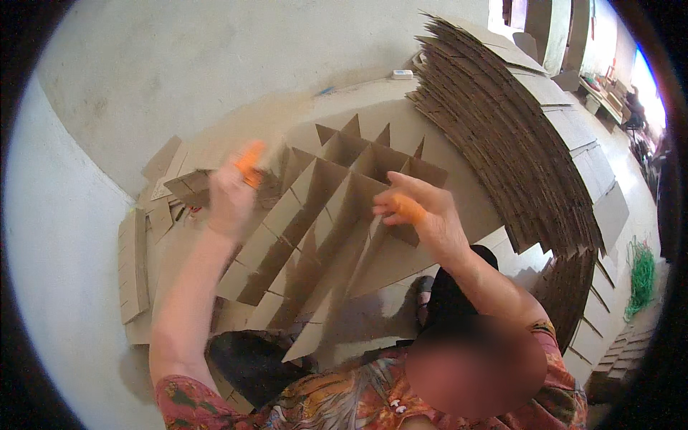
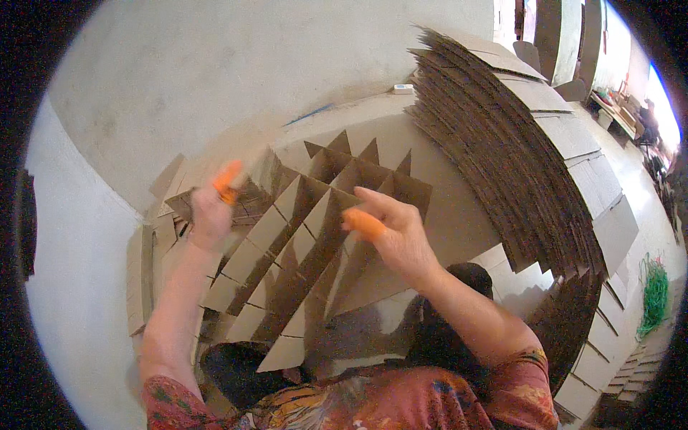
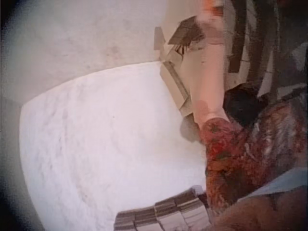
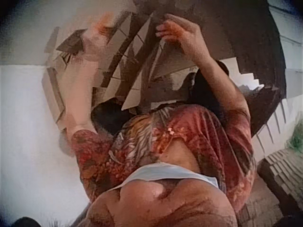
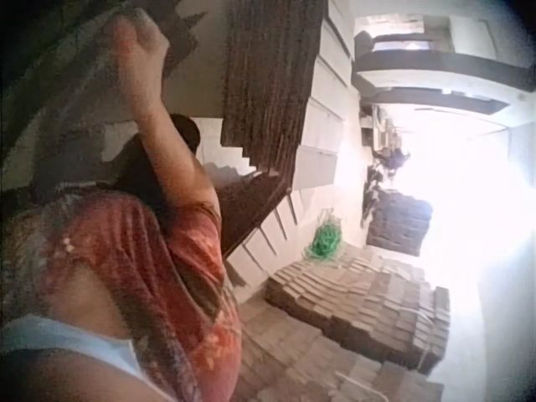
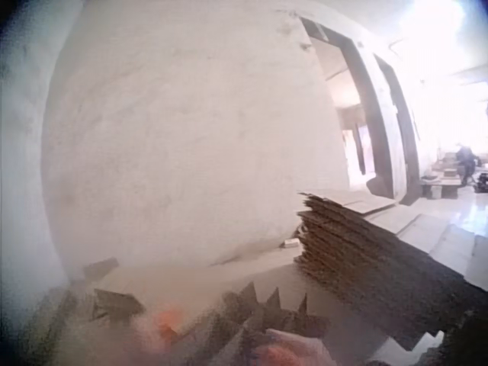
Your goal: The person sits on the floor and repeatedly folds flat cardboard sheets into multi-compartment dividers. They pick up a sheet, fold along pre-scored lines to form a grid of cells, and place the finished divider onto a growing stack.
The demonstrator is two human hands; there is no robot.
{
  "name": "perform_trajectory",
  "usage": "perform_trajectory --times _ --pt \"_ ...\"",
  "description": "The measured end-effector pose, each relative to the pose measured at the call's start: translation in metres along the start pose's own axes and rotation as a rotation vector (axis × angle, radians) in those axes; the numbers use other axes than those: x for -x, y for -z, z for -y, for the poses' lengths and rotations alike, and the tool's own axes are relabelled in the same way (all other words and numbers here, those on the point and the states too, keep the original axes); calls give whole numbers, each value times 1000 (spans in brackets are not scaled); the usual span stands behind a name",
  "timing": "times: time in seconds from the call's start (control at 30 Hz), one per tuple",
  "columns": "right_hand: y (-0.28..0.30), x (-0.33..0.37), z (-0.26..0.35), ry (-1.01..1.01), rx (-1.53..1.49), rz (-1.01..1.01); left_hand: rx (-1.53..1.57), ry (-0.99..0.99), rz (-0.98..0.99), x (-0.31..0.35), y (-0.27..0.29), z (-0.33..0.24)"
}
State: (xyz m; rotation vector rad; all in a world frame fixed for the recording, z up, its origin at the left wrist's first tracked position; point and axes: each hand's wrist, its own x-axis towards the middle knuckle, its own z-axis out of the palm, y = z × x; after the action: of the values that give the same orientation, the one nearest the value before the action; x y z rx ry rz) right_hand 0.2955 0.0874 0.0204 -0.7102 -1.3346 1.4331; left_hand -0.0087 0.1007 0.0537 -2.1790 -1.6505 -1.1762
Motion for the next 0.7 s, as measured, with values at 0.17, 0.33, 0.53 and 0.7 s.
perform_trajectory --times 0.17,0.33,0.53,0.7 --pt "-7 -13 -3 -135 -404 -177 164 -582 329 46 -27 -85" --pt "22 10 10 180 140 -190 108 -42 -100 26 -17 -32" --pt "18 33 -2 488 612 -69 602 560 -33 9 -18 46" --pt "24 42 -6 403 742 -41 578 482 -33 5 -15 37"
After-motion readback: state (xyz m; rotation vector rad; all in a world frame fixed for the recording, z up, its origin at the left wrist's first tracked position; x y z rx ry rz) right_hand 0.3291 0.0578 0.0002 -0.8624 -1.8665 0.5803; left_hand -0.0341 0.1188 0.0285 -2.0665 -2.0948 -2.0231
